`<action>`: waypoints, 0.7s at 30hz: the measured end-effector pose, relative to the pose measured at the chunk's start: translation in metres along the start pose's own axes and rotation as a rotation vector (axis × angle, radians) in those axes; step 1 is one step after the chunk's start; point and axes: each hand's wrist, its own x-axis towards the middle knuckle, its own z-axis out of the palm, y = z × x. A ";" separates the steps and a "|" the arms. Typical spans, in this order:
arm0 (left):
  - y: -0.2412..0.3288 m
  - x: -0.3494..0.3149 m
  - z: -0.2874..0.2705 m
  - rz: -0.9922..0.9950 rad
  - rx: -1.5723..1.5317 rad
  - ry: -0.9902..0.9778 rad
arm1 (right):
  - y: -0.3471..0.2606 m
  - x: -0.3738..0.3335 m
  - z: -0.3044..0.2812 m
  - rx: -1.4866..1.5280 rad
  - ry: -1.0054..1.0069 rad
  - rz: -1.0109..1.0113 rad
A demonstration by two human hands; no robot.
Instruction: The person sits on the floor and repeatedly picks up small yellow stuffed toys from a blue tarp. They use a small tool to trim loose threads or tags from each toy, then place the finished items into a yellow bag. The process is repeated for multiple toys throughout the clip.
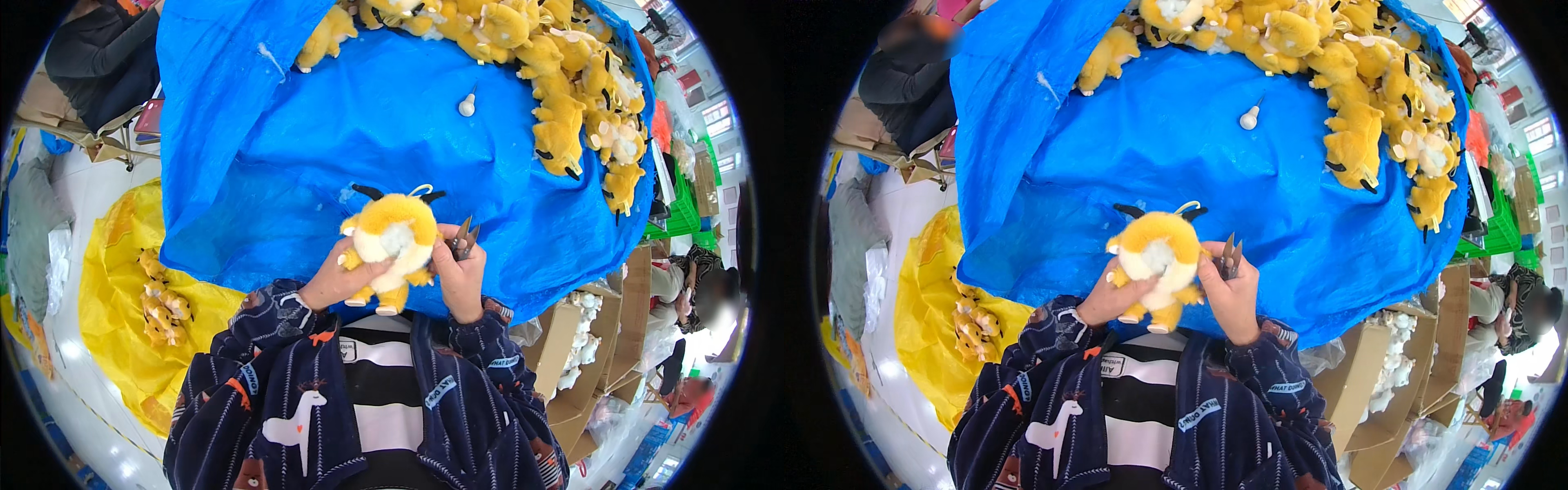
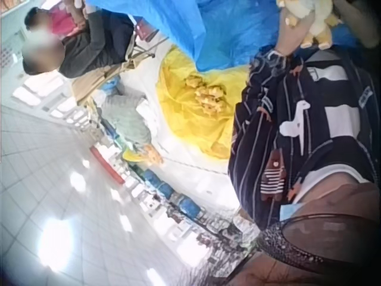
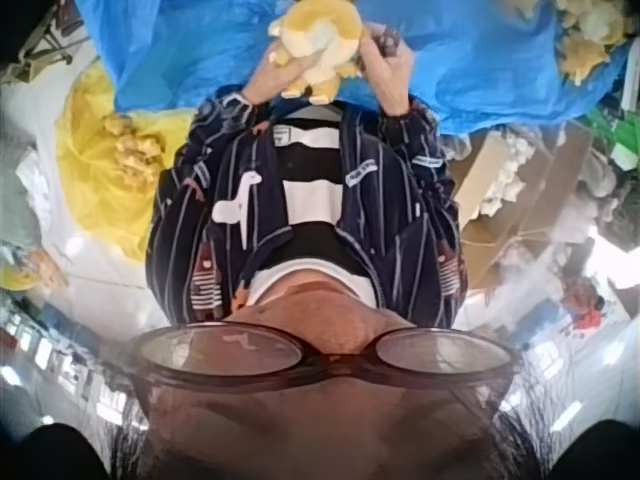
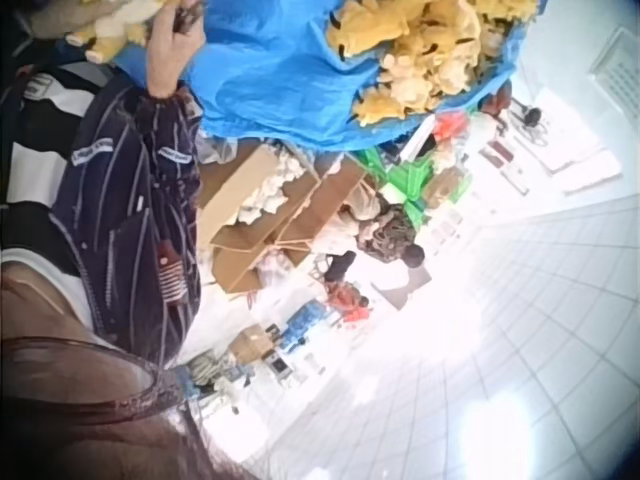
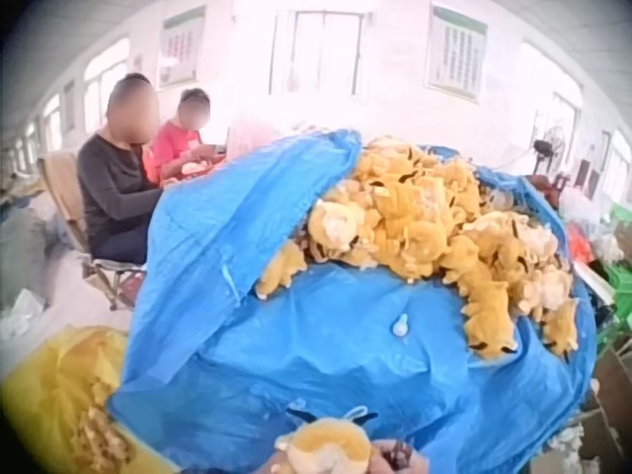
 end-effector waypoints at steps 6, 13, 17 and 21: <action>-0.010 0.003 0.000 0.047 -0.001 0.111 | 0.004 -0.004 0.004 0.083 0.000 0.105; -0.002 0.005 0.001 -0.066 -0.090 -0.084 | 0.021 -0.006 0.004 -0.442 0.046 -0.383; 0.006 0.004 0.003 -0.101 -0.180 0.013 | 0.020 -0.003 0.004 0.258 -0.036 0.268; 0.011 0.006 -0.003 -0.133 -0.155 0.053 | 0.011 -0.004 0.008 0.307 0.020 0.257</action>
